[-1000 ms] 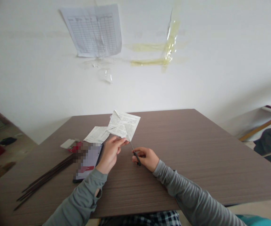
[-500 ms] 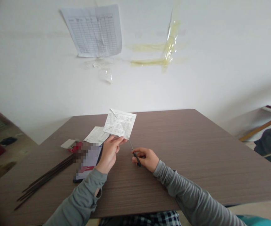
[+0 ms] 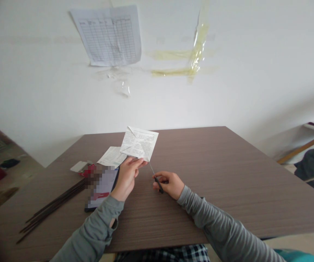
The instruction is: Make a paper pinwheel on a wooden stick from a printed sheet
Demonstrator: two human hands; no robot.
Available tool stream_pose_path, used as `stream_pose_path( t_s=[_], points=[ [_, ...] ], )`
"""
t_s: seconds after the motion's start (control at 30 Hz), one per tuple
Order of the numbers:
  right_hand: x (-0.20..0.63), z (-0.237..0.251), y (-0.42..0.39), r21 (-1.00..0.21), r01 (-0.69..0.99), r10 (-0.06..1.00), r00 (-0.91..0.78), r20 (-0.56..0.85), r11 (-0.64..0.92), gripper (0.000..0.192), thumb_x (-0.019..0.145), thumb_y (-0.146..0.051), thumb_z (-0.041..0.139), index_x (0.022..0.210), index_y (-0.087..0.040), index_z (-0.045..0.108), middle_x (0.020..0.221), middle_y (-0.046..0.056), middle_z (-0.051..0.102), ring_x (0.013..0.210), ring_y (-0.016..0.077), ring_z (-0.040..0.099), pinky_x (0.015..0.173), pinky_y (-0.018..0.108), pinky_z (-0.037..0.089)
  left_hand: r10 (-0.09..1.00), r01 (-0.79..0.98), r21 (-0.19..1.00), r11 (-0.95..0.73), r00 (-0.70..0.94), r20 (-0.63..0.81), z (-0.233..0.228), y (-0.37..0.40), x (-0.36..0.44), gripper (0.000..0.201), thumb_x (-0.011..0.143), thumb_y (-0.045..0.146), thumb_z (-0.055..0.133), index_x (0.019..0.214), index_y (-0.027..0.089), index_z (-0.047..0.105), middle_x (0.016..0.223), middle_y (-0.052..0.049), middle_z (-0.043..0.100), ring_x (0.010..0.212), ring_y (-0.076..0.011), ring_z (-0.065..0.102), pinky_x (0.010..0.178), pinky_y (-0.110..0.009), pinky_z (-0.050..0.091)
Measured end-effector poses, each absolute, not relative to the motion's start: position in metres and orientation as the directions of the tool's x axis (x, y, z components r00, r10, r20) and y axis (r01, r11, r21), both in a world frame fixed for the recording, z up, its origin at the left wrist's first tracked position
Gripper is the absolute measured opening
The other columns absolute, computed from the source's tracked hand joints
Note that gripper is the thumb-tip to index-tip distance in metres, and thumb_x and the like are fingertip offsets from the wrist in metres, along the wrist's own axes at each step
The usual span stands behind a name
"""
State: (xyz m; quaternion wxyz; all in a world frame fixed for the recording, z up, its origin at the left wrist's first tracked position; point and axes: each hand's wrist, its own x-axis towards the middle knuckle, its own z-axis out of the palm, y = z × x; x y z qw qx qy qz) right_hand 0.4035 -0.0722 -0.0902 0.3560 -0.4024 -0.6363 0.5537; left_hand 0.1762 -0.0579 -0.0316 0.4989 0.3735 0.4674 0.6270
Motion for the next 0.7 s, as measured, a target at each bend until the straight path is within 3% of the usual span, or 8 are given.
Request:
stream_pose_path(
  t_s=[0.23,0.7],
  points=[
    [0.4019,-0.0891,-0.0734,-0.994,0.099,0.911,-0.413,0.009,0.054,0.07,0.084,-0.079,0.11,0.121,-0.021,0.094,0.09,0.01,0.095,0.081,0.0301,0.088,0.08,0.043,0.073,0.976,-0.251,0.966,-0.06,-0.216,0.004,-0.0309,-0.0585,0.1752,0.044,0.068,0.041,0.108,0.079,0.025,0.069,0.099,-0.012,0.095,0.094,-0.0322,0.098,0.05,-0.021,0.025],
    [0.4015,-0.089,-0.0731,-0.989,0.125,0.904,-0.426,0.017,0.077,0.078,0.083,-0.084,0.109,0.124,-0.02,0.092,0.087,0.008,0.092,0.08,0.0292,0.087,0.083,0.044,0.075,0.977,-0.255,0.966,-0.052,-0.214,-0.004,-0.0301,-0.0592,0.1755,0.037,0.071,0.037,0.104,0.079,0.025,0.07,0.101,-0.012,0.094,0.095,-0.0318,0.097,0.052,-0.022,0.023]
  ],
)
